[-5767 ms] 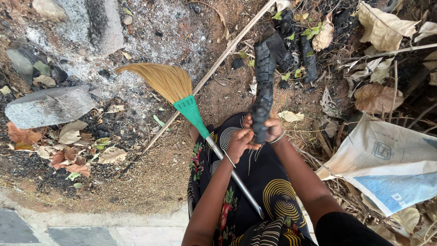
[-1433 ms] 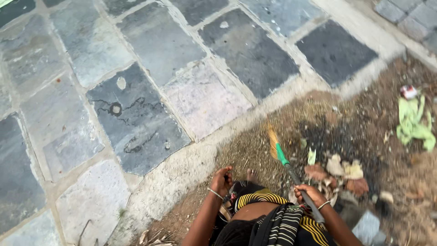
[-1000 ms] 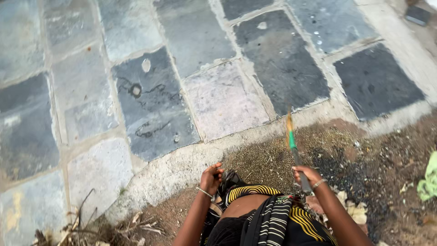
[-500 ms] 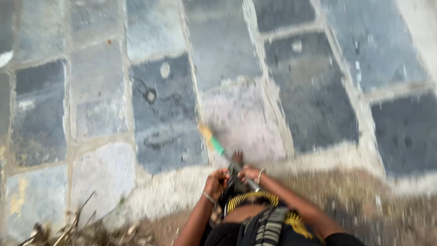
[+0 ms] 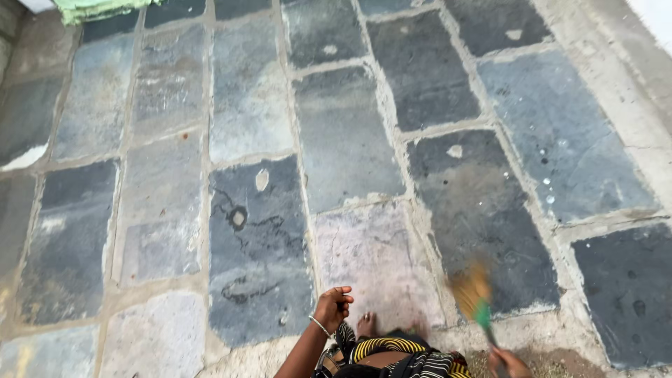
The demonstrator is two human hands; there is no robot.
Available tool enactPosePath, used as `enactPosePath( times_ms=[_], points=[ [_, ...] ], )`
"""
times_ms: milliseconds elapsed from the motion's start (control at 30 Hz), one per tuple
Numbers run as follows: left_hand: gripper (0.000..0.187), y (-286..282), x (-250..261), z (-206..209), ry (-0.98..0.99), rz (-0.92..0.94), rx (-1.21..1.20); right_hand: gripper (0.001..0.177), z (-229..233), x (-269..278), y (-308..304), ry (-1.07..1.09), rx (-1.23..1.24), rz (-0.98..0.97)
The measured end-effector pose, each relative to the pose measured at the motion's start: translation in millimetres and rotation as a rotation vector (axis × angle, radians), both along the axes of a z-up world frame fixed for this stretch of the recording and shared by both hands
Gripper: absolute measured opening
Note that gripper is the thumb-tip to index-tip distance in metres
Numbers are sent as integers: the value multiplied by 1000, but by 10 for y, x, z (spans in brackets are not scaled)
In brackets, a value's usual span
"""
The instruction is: The person sweeps debris and leaves across a stone patio and dirt ground using a handheld broom, eventually gathering burnt material near a bed.
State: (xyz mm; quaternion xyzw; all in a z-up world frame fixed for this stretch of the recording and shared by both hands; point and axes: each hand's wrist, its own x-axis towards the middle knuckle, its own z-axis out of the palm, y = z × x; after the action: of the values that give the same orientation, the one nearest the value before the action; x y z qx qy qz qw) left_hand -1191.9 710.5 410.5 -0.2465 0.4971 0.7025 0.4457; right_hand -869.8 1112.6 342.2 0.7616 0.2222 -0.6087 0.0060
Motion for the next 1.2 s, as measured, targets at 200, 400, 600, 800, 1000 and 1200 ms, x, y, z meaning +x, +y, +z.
enactPosePath(
  times_ms=[200, 400, 600, 800, 1000, 1200],
  points=[
    [25, 762, -263, 196, 50, -19, 86, 22, -27, -102, 806, 63, 95, -479],
    [24, 1506, -557, 409, 139, 66, 165, 21, -343, 407, 2295, 177, 135, -656],
    [26, 1950, -709, 482, 71, 170, 194, 22, -457, -591, 2980, 446, -5, -618],
    [29, 2108, -1228, 261, 94, 201, 147, 16, -612, -2886, 2580, 415, 68, 351],
    [23, 2333, -2409, 103, 101, 292, 180, 21, -92, -4570, 2132, 618, -142, 610],
    [24, 2697, -4048, 328, 188, 271, 158, 23, 978, -6035, 2199, 593, -322, 673]
  ],
)
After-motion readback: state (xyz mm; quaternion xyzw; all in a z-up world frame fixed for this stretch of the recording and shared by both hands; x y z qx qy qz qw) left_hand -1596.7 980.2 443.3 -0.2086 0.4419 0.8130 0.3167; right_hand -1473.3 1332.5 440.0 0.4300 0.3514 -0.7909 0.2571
